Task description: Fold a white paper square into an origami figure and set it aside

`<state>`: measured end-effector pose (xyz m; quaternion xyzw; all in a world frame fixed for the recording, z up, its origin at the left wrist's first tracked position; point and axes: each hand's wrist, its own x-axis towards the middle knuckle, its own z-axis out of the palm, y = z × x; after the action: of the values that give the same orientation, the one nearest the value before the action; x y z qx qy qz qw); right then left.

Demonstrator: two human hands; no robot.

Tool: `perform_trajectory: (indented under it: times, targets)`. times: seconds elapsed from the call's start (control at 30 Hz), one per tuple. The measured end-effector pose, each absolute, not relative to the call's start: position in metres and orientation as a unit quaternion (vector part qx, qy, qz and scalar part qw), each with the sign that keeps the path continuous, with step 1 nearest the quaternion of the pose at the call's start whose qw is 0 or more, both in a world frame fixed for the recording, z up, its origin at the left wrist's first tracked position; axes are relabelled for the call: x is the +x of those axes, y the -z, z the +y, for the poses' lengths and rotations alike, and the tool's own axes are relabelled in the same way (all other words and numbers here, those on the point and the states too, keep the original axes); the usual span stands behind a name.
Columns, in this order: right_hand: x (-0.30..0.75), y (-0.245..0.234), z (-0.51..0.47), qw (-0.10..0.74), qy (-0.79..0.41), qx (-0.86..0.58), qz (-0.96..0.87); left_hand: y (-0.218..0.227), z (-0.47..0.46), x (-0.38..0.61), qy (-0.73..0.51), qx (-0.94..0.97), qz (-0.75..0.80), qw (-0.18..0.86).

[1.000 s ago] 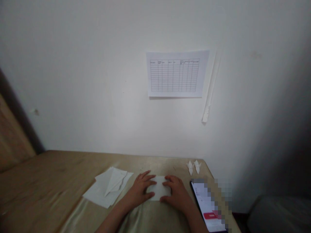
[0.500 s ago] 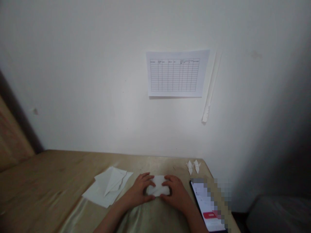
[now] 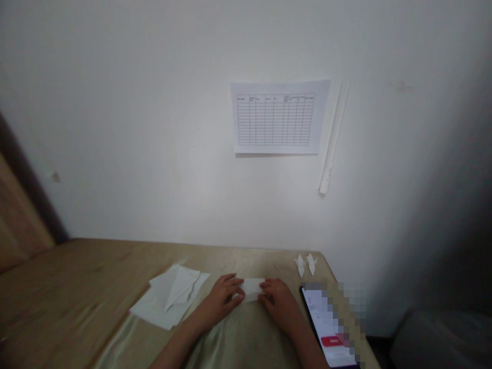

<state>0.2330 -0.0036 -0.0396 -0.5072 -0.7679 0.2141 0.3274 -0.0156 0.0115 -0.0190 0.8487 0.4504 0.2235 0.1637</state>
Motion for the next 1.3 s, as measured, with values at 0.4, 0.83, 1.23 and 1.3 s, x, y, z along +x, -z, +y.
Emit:
perform_trajectory:
  times: [0.4,0.83,1.23,1.3]
  targets:
    - [0.232,0.028,-0.007,0.322,-0.219,-0.545,-0.743,0.019,0.014,-0.015,-0.250,0.836,0.466,0.144]
    - [0.225,0.035,-0.001,0.324,-0.163,-0.579,-0.731,0.016,0.009,-0.007,-0.249,0.802,0.517,0.165]
    - [0.221,0.039,0.001,0.320,-0.154,-0.589,-0.726,0.019,0.010,-0.008,-0.219,0.834,0.496,0.102]
    - [0.222,0.040,0.002,0.323,-0.156,-0.590,-0.723,0.020,0.011,-0.008,-0.218,0.836,0.494,0.091]
